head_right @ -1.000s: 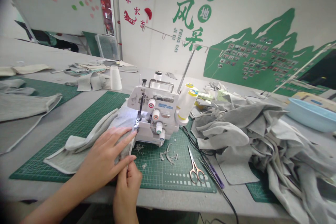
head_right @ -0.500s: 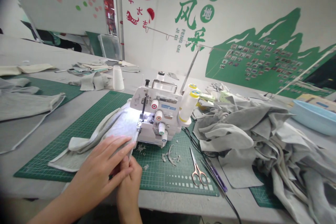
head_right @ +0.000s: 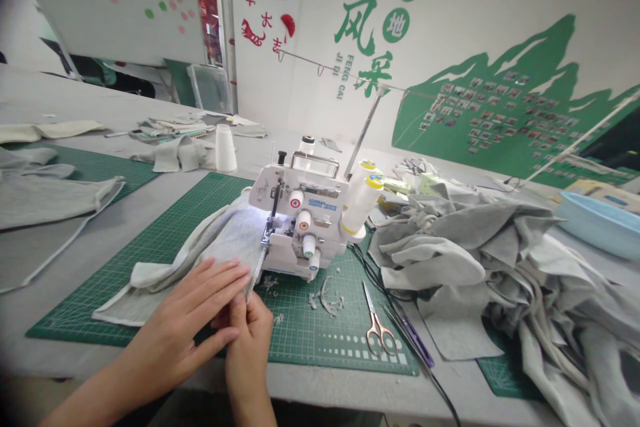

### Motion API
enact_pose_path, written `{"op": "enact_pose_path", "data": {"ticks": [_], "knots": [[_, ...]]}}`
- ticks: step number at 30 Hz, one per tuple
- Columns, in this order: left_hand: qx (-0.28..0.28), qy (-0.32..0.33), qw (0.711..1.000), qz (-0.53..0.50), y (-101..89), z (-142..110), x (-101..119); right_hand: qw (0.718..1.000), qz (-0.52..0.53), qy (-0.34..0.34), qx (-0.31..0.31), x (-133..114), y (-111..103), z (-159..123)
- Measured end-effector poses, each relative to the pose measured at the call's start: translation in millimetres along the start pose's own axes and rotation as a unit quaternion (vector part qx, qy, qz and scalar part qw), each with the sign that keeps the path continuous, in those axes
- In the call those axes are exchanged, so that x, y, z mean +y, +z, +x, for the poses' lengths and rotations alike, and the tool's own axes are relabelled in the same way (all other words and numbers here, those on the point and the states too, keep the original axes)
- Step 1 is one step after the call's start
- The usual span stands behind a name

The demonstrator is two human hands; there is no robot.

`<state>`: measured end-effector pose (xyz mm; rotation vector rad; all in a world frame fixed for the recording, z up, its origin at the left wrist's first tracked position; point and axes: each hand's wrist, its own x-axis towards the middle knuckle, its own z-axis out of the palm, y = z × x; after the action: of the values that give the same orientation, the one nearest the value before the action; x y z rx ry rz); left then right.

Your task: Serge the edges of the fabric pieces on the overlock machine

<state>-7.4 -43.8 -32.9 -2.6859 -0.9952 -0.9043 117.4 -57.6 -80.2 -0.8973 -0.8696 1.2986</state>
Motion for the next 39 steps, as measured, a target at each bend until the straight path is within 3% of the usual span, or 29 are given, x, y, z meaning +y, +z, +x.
{"op": "enact_pose_path", "data": {"ticks": [10,24,39], "knots": [[0.006,0.002,1.000,-0.001,1.8,-1,1,1.000,-0.018,-0.015,-0.016,3,0,-3],[0.006,-0.003,1.000,-0.008,4.4,5,1,1.000,-0.020,-0.007,0.008,3,1,-5],[-0.007,0.001,1.000,-0.021,3.8,21,-20,0.998,-0.030,-0.054,0.023,1,1,-6]]}}
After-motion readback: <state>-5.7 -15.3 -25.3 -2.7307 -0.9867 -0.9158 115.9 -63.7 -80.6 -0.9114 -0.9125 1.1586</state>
